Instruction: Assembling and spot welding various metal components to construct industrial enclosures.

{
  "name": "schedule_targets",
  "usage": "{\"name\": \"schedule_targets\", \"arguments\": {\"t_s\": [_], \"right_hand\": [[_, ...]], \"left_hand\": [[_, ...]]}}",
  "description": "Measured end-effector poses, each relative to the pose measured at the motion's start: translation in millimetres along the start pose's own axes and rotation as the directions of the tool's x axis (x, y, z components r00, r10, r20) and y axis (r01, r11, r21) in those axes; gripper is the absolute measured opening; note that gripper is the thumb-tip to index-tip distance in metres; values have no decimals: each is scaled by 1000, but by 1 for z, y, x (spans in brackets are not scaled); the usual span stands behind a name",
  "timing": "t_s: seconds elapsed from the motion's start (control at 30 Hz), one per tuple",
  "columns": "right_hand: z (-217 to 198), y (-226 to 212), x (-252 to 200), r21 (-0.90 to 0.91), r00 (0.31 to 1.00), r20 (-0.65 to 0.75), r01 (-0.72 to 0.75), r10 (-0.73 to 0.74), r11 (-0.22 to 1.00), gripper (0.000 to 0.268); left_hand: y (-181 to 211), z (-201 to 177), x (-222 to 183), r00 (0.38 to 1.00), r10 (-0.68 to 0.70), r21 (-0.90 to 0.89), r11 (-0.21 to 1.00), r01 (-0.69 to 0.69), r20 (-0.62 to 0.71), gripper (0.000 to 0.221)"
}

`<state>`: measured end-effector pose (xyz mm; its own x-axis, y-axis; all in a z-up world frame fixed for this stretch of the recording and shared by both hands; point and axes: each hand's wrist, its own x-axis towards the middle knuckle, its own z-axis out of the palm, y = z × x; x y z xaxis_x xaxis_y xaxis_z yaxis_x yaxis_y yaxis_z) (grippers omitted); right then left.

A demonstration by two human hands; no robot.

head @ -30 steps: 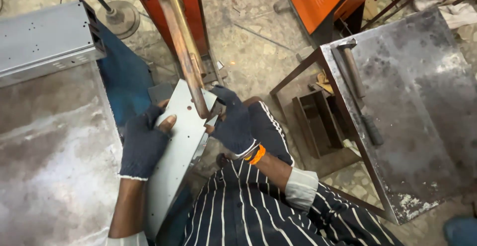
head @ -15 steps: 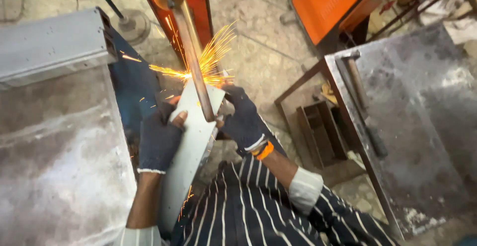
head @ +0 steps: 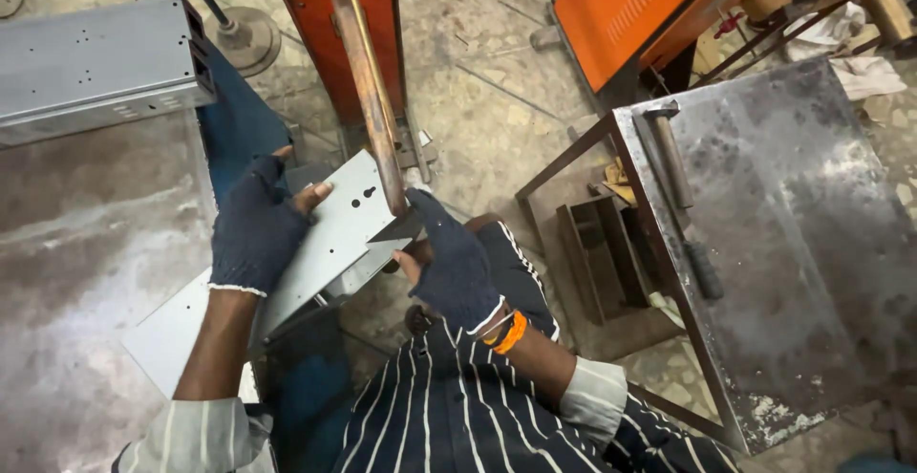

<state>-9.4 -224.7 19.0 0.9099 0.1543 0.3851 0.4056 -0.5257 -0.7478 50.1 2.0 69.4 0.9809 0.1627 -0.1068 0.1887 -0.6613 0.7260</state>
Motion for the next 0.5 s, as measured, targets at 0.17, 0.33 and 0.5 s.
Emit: {"name": "schedule_targets", "arguments": {"t_s": [0.17,0.33,0.5], "right_hand": [[-4,-5,3,66,986,63,-162,158,985,72],[-1,8,-8,-4,998,62,-31,31,1000,70],[-12,-6,1,104,969,161,-204,186,973,77]], "left_hand": [[-7,0,10,978,199,86,977,-194,-61,67],[2,-1,9,995,99,77,992,-96,-29,70],[-21,4,15,957,274,32,962,-272,-92,57]]}}
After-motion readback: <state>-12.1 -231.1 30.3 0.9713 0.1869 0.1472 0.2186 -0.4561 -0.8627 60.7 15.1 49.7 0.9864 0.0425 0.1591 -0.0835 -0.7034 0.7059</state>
